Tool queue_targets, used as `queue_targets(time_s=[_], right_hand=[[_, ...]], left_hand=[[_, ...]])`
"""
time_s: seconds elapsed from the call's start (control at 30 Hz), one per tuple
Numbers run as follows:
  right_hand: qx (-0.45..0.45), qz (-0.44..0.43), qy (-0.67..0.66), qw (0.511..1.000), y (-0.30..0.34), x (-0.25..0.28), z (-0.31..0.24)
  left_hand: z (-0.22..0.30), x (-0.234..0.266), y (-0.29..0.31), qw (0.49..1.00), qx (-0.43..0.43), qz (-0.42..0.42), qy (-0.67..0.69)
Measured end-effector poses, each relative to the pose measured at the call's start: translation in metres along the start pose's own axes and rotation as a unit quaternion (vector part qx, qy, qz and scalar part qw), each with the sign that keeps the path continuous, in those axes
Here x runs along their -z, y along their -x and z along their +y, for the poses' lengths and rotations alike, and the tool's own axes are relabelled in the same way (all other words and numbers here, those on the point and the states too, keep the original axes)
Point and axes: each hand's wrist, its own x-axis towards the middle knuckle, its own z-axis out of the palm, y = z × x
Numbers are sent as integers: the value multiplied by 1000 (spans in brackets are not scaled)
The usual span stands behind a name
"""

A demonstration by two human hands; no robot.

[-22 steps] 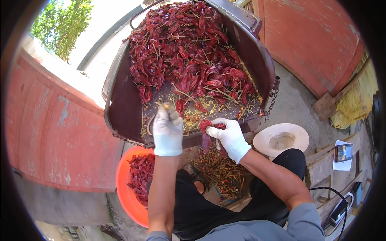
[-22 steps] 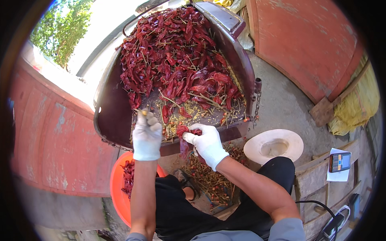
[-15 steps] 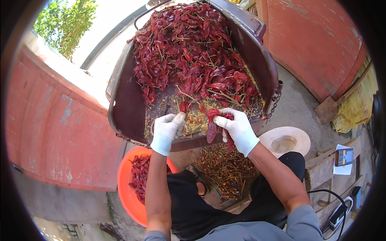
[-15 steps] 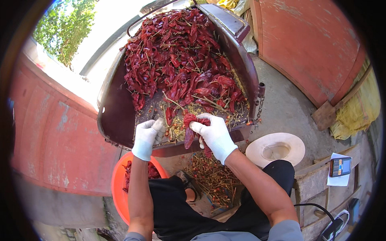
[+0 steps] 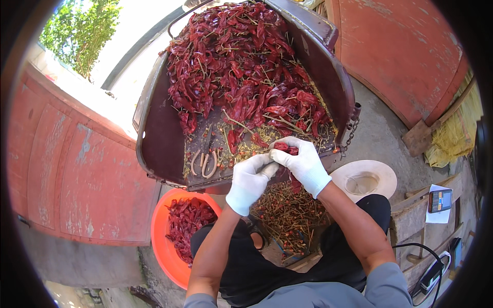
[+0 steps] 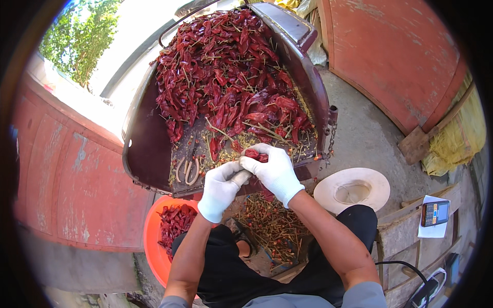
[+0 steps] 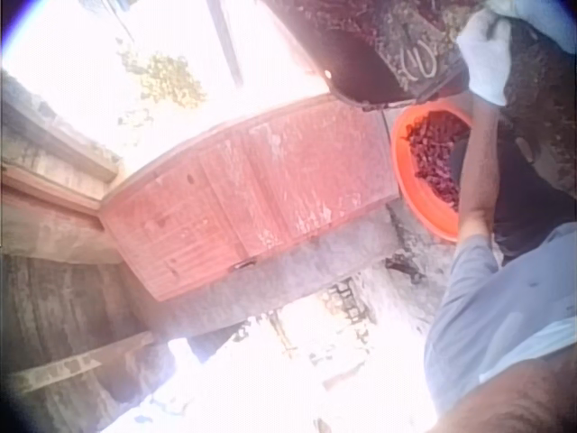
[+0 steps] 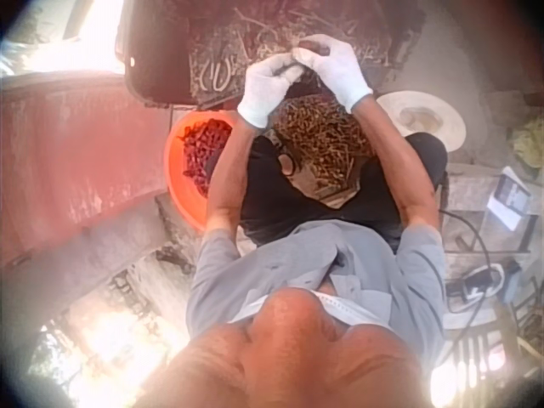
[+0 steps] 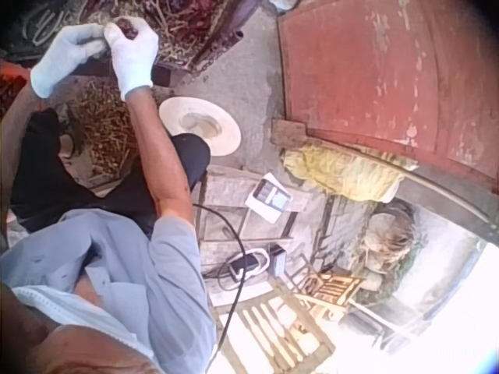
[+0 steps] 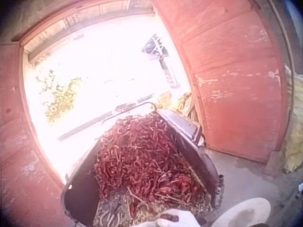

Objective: The person deseeded dried red peppers by opening them with a knife and by hand, removing the seeds, and placing the empty pepper skins into an orange bowl.

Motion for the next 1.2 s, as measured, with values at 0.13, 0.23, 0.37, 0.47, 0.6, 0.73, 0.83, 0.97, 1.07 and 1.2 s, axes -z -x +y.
queue_targets(time_s=[0.13,0.23,0.37,0.47,0.6,0.73,0.83,0.97,1.07,1.2], right_hand=[[-29,59,6,998,-3,1,-19],[31,42,21,998,-2,6,-12],[48,20,16,998,-1,5,-10],[48,18,36,998,-3,6,-8],[-7,11,-40,999,-3,6,-4],[-31,19,-47,998,-1,-1,2],[-33,17,-43,998,0,-7,4],[17,7,12,1000,4,-14,3],[46,-2,135,990,6,-16,5],[94,25,259,961,10,-15,-2]], left_hand=[[-22,28,-38,993,83,70,37],[-52,27,-61,953,-59,100,-280],[-55,9,-67,863,-110,48,-490],[-63,5,-72,875,-104,80,-465],[-70,12,-73,933,-47,156,-322],[-41,22,-62,987,-2,157,19],[-1,20,-38,978,54,130,152],[5,15,-19,972,43,97,211],[7,12,-7,977,25,82,195],[8,9,1,977,33,71,196]])
